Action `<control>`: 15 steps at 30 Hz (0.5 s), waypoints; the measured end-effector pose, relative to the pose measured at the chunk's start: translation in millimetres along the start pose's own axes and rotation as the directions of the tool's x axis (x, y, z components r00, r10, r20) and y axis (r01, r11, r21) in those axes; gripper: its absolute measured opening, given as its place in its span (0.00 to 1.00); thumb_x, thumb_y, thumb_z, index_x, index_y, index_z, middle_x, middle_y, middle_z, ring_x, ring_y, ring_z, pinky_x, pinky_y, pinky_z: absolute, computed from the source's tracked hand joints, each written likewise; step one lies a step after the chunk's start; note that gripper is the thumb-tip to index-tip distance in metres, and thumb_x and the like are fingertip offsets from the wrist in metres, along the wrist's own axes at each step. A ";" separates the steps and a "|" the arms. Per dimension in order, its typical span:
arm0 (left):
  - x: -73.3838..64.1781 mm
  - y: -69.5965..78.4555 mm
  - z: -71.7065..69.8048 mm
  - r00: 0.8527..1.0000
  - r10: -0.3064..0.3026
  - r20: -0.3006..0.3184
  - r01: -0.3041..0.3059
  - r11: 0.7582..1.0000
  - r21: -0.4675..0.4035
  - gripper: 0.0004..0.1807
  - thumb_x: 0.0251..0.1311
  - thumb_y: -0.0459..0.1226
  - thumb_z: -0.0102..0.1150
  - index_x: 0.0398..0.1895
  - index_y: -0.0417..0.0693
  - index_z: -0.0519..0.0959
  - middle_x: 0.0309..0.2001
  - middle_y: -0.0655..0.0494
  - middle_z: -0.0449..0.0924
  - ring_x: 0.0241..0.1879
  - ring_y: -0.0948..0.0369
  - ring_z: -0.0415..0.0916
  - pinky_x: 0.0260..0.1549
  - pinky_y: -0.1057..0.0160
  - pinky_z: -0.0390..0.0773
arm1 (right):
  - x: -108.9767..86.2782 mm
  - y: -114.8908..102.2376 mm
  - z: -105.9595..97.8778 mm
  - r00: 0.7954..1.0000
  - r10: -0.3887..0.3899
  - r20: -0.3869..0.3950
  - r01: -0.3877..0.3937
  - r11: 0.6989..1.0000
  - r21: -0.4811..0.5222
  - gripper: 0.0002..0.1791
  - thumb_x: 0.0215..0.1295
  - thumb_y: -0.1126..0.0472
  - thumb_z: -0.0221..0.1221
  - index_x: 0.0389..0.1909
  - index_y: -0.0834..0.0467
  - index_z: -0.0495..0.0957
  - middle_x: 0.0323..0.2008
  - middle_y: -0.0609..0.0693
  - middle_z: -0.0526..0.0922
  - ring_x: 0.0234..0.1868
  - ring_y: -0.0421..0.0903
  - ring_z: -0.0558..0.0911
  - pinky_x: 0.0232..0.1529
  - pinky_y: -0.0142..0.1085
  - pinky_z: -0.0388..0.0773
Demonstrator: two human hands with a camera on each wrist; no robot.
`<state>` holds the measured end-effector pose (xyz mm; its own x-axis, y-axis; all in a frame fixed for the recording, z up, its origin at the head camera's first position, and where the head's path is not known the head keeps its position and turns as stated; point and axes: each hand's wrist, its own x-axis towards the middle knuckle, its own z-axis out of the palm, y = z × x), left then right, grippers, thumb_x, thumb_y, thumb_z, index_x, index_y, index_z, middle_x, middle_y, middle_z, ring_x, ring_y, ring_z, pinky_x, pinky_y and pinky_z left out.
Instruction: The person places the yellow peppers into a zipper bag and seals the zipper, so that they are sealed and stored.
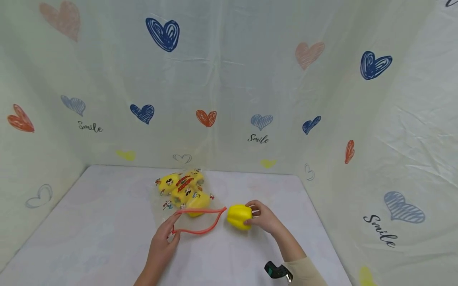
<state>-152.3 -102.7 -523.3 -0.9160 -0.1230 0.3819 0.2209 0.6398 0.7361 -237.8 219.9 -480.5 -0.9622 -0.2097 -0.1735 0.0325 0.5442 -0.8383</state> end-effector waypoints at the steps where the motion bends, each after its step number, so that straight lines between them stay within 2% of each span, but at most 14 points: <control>1: 0.2 0.6 -0.2 1.000 0.003 -0.001 -0.003 1.000 0.000 0.33 0.49 0.21 0.67 0.62 0.43 0.74 0.62 0.47 0.74 0.60 0.47 0.71 0.54 0.44 0.74 | -1.5 -1.5 0.6 1.000 -0.007 0.016 0.007 1.000 0.003 0.31 0.49 0.62 0.74 0.55 0.57 0.74 0.53 0.57 0.76 0.51 0.55 0.77 0.51 0.50 0.79; 9: 0.4 2.4 -1.8 1.000 -0.006 0.005 0.006 1.000 0.006 0.32 0.50 0.23 0.67 0.62 0.44 0.75 0.63 0.47 0.74 0.61 0.47 0.70 0.53 0.45 0.74 | -7.5 -10.3 12.1 0.994 -0.050 0.099 0.050 0.999 0.007 0.29 0.51 0.61 0.73 0.54 0.55 0.74 0.51 0.54 0.76 0.49 0.53 0.77 0.51 0.48 0.79; 15: 0.5 1.8 -1.5 1.000 0.015 0.004 -0.015 0.999 0.031 0.33 0.49 0.22 0.68 0.62 0.44 0.75 0.63 0.48 0.74 0.60 0.48 0.71 0.54 0.45 0.74 | -10.3 -15.7 25.6 0.990 -0.052 0.129 0.048 0.998 0.036 0.29 0.50 0.59 0.73 0.54 0.55 0.74 0.51 0.53 0.76 0.50 0.53 0.77 0.51 0.50 0.79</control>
<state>-151.8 -102.7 -521.0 -0.9137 -0.1105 0.3911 0.2246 0.6648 0.7125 -221.5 192.7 -478.8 -0.9197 -0.3410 -0.1948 -0.0038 0.5037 -0.8639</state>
